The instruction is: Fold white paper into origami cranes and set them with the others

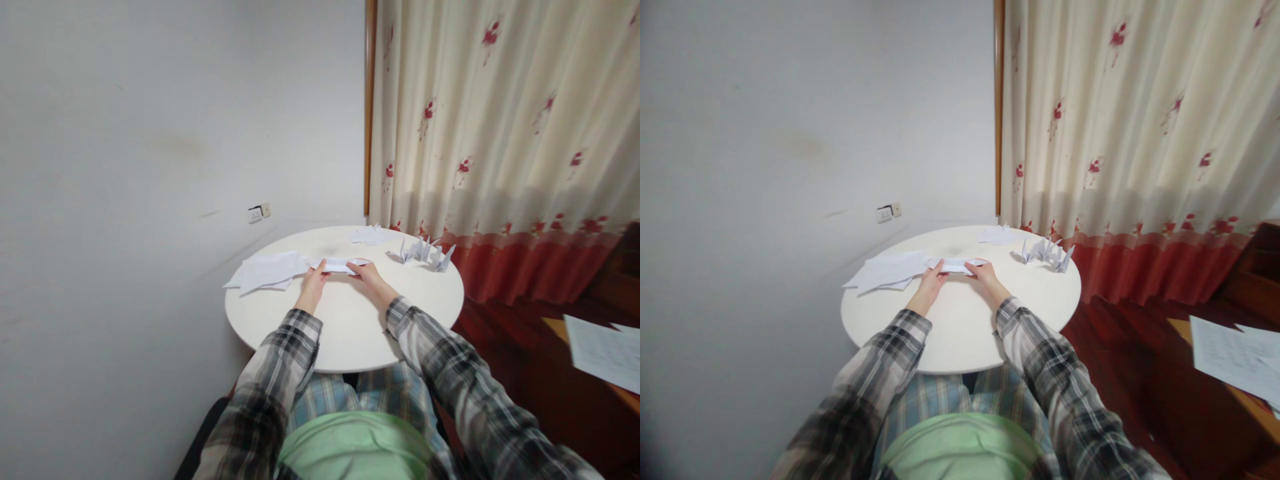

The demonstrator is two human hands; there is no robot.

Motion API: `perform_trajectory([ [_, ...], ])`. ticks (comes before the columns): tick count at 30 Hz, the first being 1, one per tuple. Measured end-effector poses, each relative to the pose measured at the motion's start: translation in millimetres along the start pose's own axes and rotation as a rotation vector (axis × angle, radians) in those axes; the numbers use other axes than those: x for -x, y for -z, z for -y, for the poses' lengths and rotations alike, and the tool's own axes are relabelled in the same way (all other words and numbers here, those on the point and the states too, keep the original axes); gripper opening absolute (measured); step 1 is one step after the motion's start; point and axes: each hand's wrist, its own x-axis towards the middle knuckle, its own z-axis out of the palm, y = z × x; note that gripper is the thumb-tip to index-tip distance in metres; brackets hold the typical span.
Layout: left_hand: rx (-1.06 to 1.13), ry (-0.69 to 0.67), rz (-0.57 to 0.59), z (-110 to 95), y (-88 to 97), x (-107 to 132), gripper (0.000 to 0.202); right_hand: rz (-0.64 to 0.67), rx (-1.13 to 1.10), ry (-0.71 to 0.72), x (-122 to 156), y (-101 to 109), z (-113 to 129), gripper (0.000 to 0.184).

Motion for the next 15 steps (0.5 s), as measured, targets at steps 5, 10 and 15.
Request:
perform_trajectory([
  [5, -0.072, 0.065, 0.019, -1.8, -3.3, 7.8, 0.010, 0.013, 0.006, -0.042, 1.8, -2.5, 3.1, 0.030],
  [10, -0.010, 0.016, -0.156, -5.5, -2.5, 6.9, 0.009, 0.109, -0.028, -0.028, 5.2, -1.7, 5.3, 0.034],
  [15, 0.002, -0.010, -0.188, -5.4, -2.3, 5.3, 0.012, 0.146, -0.011, 0.025, 5.7, -1.9, 2.7, 0.047],
])
